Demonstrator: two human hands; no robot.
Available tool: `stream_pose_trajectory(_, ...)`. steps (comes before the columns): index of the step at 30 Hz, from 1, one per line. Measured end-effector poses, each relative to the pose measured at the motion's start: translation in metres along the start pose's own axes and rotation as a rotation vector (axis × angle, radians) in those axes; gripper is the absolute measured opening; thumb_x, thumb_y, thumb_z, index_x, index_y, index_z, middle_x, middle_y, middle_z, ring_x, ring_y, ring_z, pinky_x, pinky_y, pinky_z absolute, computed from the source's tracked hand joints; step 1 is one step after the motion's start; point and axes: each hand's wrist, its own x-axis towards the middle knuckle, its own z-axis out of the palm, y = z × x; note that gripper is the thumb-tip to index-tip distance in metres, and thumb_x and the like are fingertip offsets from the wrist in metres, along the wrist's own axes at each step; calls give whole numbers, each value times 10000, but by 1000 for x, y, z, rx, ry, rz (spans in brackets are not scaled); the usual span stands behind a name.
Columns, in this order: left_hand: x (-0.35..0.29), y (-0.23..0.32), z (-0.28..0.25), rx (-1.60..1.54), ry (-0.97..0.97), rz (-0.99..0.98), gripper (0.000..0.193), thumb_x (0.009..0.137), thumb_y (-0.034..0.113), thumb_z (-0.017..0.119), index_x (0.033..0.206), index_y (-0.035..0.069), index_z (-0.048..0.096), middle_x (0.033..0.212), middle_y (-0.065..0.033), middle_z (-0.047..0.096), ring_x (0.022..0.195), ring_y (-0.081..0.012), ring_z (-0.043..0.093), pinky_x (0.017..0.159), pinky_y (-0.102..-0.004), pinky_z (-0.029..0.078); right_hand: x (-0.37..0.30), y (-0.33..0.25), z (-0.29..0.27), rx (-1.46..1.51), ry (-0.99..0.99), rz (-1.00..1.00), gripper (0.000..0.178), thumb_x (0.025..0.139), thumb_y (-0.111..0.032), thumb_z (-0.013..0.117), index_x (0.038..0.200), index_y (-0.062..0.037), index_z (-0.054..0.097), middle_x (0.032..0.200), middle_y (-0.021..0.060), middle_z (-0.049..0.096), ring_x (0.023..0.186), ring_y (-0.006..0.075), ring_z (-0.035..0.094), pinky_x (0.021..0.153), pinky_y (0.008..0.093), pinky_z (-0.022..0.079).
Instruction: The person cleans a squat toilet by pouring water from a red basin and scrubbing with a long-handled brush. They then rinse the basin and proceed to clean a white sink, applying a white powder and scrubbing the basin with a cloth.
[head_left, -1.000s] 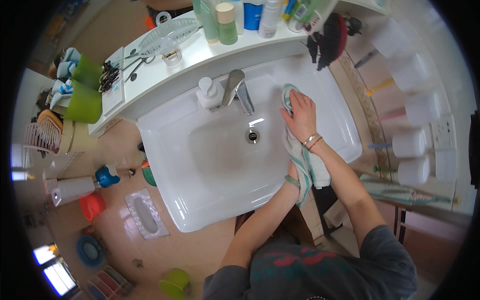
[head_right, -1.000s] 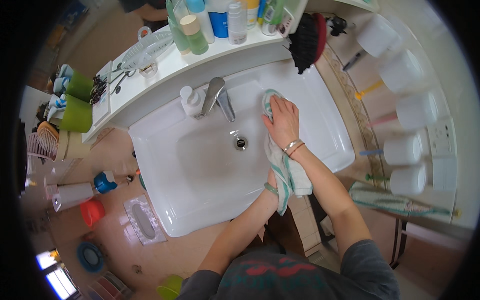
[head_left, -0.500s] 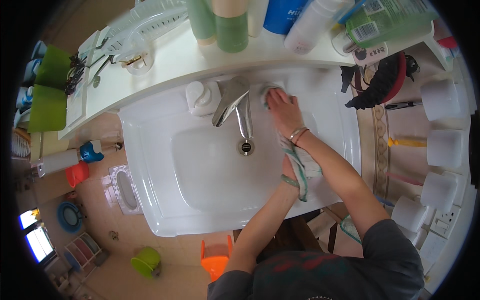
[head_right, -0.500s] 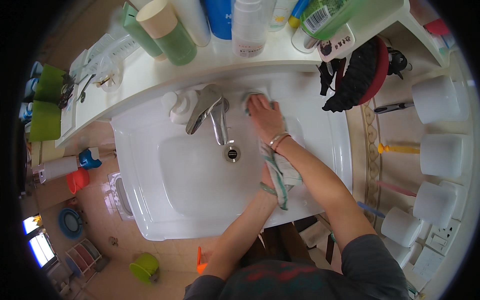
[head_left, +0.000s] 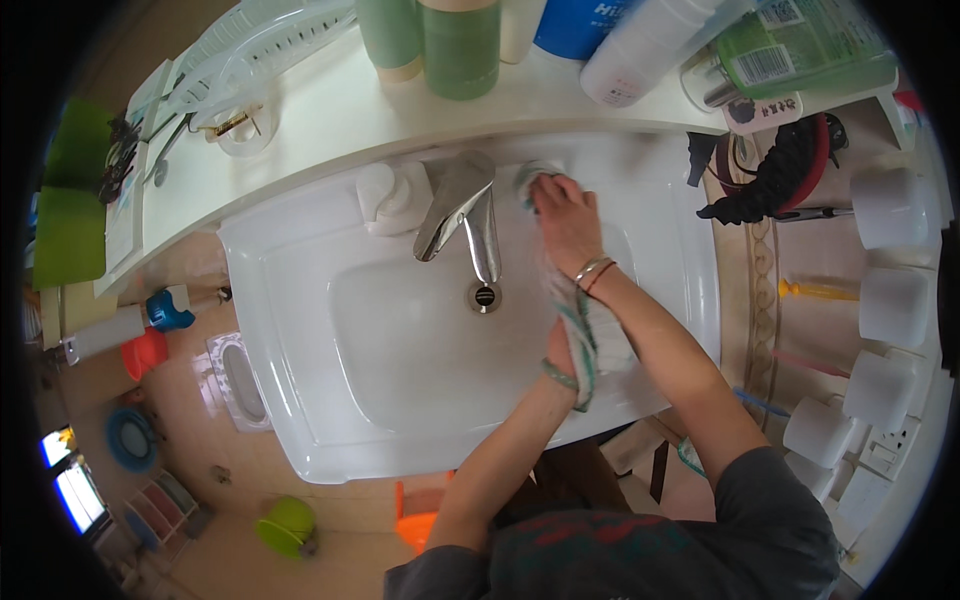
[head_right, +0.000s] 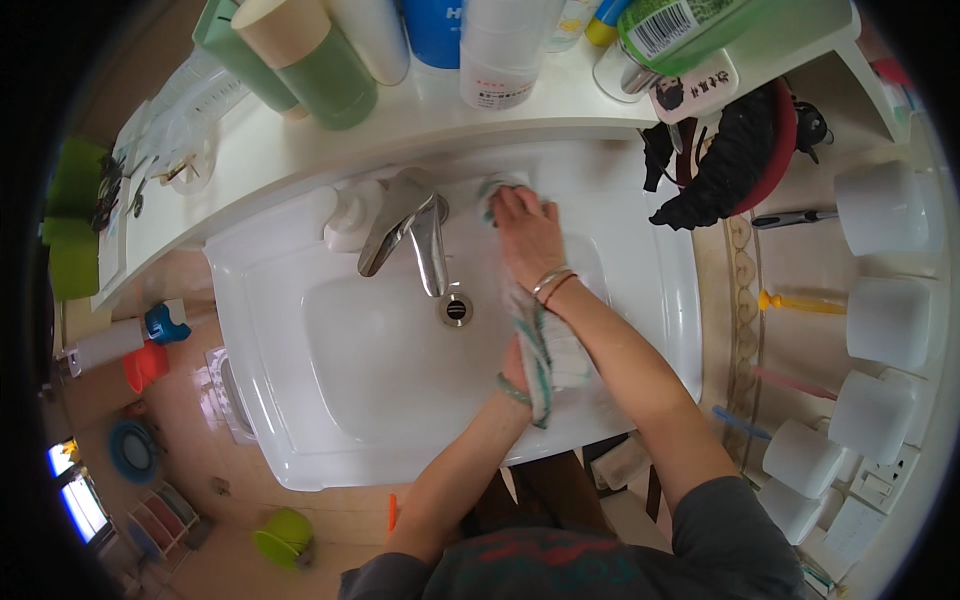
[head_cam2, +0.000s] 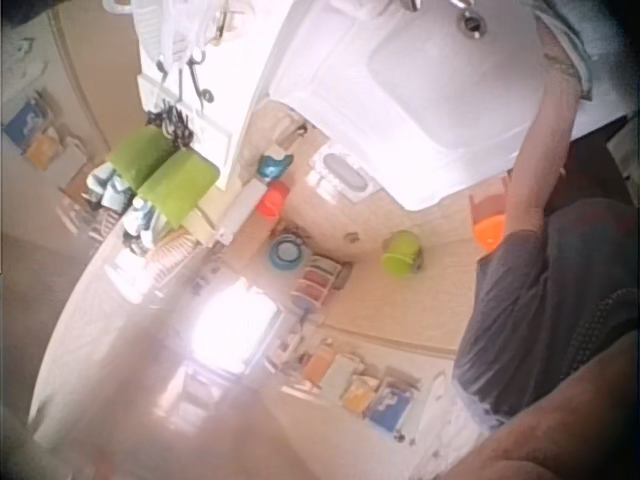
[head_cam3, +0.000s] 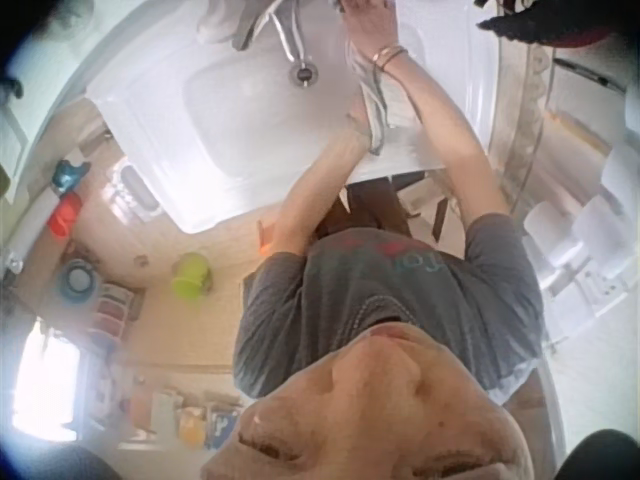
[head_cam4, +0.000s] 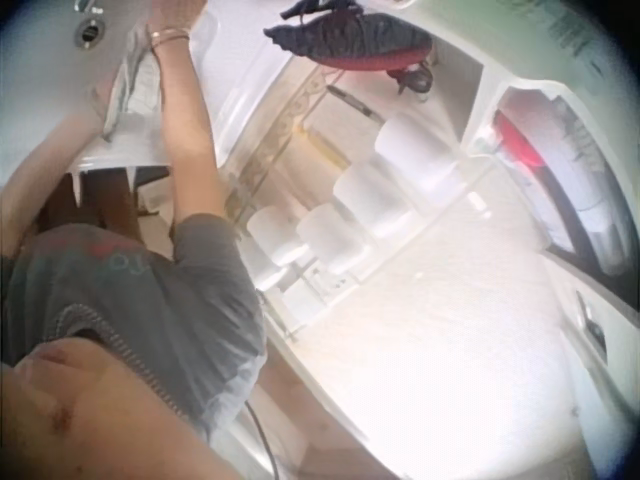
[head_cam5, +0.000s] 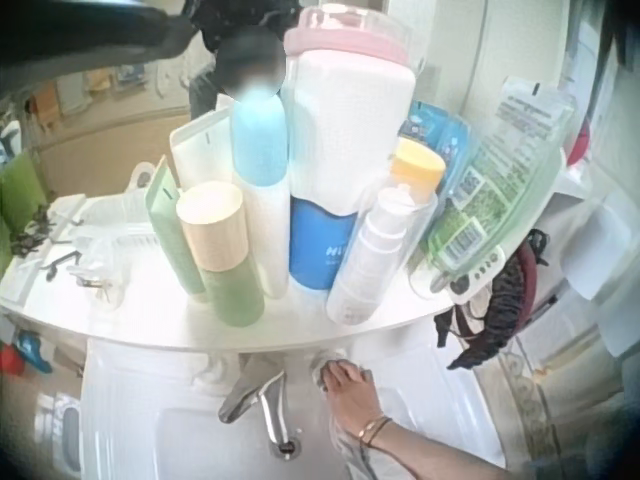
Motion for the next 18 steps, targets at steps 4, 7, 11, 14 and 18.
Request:
stream_pose_trajectory(4, -9, 3, 9, 997, -28, 291, 354, 975, 242, 395, 1253, 32, 459, 1183, -105, 566, 1061, -223, 565, 922, -318, 464, -18, 9, 8, -59, 57, 109, 391, 770, -111, 554, 1152, -27, 542, 1246, 66, 517, 1134, 243, 419, 821, 391, 364)
stream_pose_trajectory(7, -10, 30, -17, 228, -167, 77, 384, 964, 260, 397, 1267, 32, 461, 1200, -118, 562, 1084, -253, 556, 937, -349, 451, -2, -16, 12, -36, 97, 236, 403, 755, -95, 561, 1149, -16, 533, 1228, 83, 515, 1116, 258, 421, 833, 397, 354)
stream_pose_trajectory(11, -22, 42, -36, -401, -226, -124, 404, 968, 274, 352, 1271, 34, 472, 1190, -118, 570, 1080, -252, 559, 922, -380, 456, 0, -22, 4, 94, 75, 109, 402, 750, -79, 554, 1148, -29, 539, 1207, 75, 520, 1125, 249, 418, 854, 387, 352)
stream_pose_trajectory(14, -20, -19, -48, -62, -110, 61, 348, 970, 221, 387, 1253, 39, 474, 1135, -96, 593, 1031, -233, 581, 881, -367, 482, -25, -22, 2, 132, 30, -124, 377, 755, -63, 544, 1131, -55, 569, 1209, 52, 537, 1138, 234, 426, 844, 391, 367)
stream_pose_trajectory(18, -10, -40, -39, 5, -103, -159, 257, 971, 192, 406, 1145, 50, 531, 1054, -79, 611, 950, -219, 609, 828, -344, 515, -54, 20, -14, 133, 8, -32, 363, 746, -64, 545, 1106, -44, 584, 1211, 58, 549, 1118, 239, 454, 835, 393, 379)
